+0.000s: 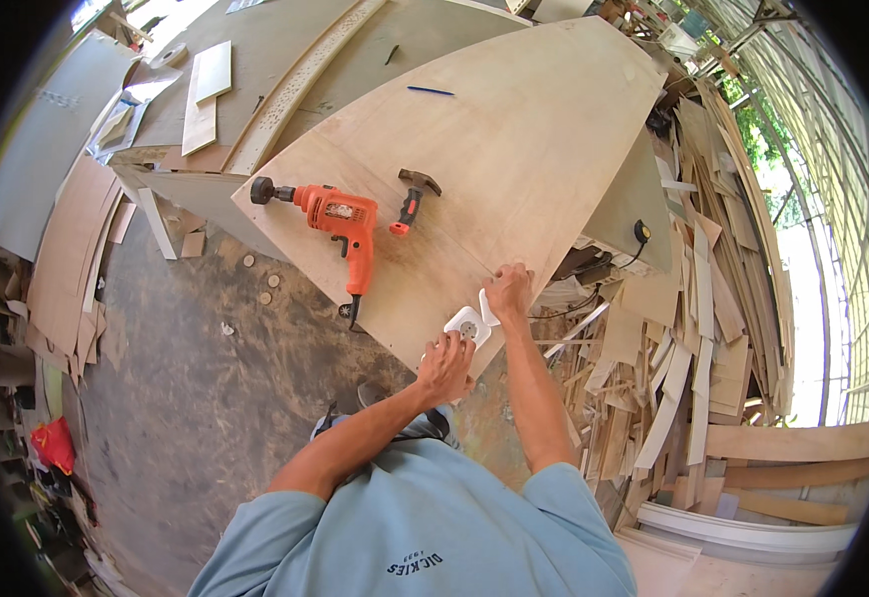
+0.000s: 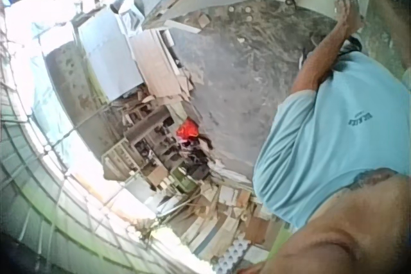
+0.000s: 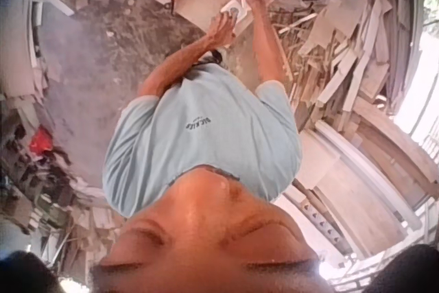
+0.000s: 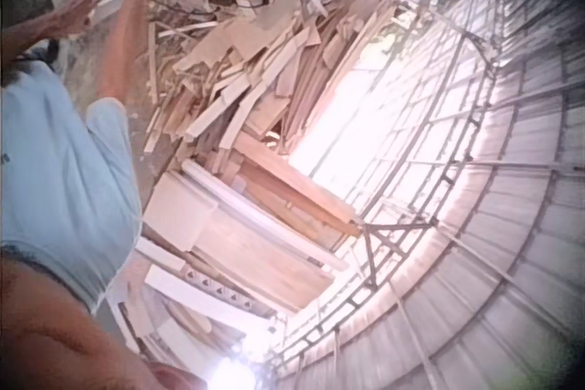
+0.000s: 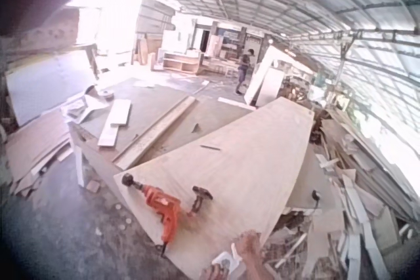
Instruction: The person drills holes in a large wooden board using a power drill, then retrieves and places several electrical socket covers into the drilled holes to check their fit.
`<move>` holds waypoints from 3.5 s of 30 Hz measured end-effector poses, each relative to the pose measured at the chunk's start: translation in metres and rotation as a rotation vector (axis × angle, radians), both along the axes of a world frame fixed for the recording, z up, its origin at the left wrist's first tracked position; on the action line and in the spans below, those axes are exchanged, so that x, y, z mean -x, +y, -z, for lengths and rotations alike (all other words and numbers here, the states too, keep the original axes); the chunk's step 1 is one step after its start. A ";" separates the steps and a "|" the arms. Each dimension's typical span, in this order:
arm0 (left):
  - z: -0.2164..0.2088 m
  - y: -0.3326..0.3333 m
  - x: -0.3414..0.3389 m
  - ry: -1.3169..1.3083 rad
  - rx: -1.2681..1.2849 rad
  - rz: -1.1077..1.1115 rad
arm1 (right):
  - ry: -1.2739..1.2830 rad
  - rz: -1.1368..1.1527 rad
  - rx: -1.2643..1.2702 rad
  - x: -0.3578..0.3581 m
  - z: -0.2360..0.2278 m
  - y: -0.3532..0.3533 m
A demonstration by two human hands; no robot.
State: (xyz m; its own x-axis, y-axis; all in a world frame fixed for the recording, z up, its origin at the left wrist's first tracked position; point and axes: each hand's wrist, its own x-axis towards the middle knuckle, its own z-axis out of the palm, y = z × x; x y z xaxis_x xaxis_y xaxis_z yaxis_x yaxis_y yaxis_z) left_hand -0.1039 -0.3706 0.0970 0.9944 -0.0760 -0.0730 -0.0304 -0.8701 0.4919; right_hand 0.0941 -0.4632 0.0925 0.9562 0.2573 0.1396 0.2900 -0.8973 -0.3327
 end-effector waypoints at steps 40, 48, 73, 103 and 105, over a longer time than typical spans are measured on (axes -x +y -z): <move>0.012 0.019 0.023 -0.260 -0.209 0.008 | 0.071 -0.008 0.208 0.063 -0.003 -0.002; 0.009 0.012 0.021 -0.136 -0.189 -0.018 | -0.094 -0.058 0.256 0.060 0.028 -0.005; 0.006 0.011 0.017 -0.058 -0.068 -0.175 | -0.001 -0.323 0.012 -0.005 -0.036 -0.025; -0.002 0.050 0.013 -0.131 0.161 0.029 | -0.107 -0.290 -0.456 0.158 0.011 -0.057; -0.002 0.058 0.017 -0.139 0.248 0.065 | 0.049 -0.314 -0.490 0.182 0.017 -0.057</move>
